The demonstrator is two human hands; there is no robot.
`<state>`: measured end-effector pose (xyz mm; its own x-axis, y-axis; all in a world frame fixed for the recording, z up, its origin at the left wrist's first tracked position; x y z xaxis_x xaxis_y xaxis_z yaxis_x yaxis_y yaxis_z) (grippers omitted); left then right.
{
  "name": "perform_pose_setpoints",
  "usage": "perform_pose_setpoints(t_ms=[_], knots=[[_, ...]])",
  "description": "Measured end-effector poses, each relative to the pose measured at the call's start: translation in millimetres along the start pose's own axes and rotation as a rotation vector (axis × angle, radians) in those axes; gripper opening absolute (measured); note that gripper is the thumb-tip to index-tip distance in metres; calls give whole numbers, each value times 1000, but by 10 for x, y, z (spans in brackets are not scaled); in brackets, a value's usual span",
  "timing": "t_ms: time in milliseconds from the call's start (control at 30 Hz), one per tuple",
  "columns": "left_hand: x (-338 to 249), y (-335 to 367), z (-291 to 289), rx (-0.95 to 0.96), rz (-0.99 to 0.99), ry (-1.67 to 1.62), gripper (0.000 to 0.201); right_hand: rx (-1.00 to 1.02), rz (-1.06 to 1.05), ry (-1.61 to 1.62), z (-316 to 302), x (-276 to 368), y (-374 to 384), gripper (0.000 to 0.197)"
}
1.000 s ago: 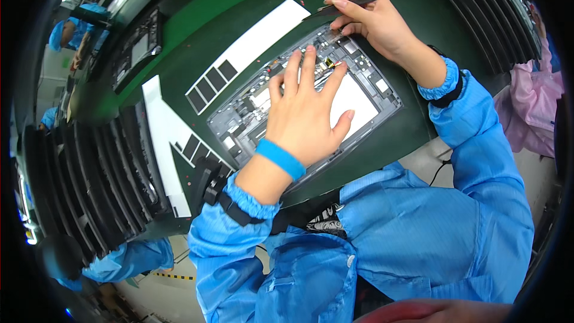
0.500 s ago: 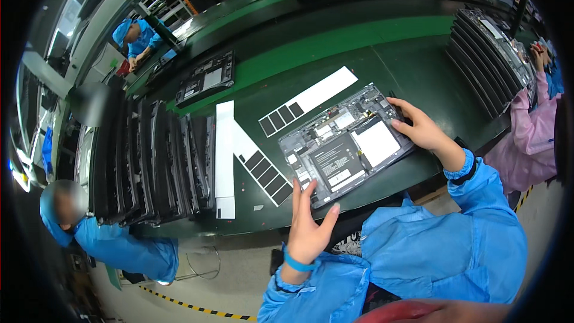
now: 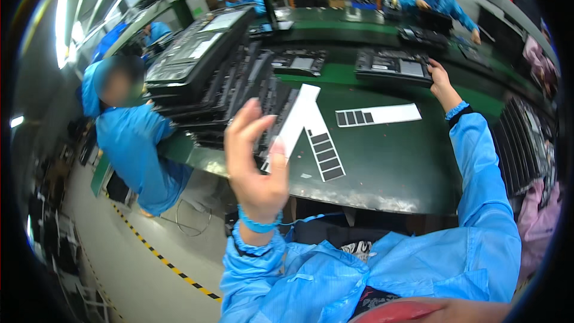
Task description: Assembling and inspecting internal laptop components on a production line.
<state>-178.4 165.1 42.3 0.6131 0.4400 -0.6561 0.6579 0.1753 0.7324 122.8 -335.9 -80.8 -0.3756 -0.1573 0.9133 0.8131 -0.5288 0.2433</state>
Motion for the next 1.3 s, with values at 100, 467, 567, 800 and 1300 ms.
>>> perform_pose_setpoints(t_ms=[100, 467, 567, 800, 1300], knots=[[-188, 173, -508, -234, 60, 51, 26, 117, -208, -410, -694, -614, 1091, 36], [317, 895, -729, -435, -222, 500, 96, 899, -281, -15, 3769, 1005, -1017, 47], [422, 971, -645, -545, -134, 787, 107, 961, -376, -128, 4467, 1286, -1522, 53], [378, 1003, -626, -529, -167, 565, 97, 688, -462, 111, 4402, 1317, -1459, 26], [53, -412, 1045, 111, -127, -177, 99, 164, -471, 49, 54, 1553, -2265, 29]])
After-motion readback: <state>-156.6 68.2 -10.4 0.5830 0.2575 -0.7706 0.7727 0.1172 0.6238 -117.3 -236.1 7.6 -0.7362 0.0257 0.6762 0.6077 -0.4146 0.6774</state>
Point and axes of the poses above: each hand's wrist, its own y-axis towards the middle knuckle, its own z-axis out of the palm, x = y × z, the point moved 5 cm from there along y, towards the middle knuckle, and after that the axes turned 10 degrees about -z, right-handed, at the moved point
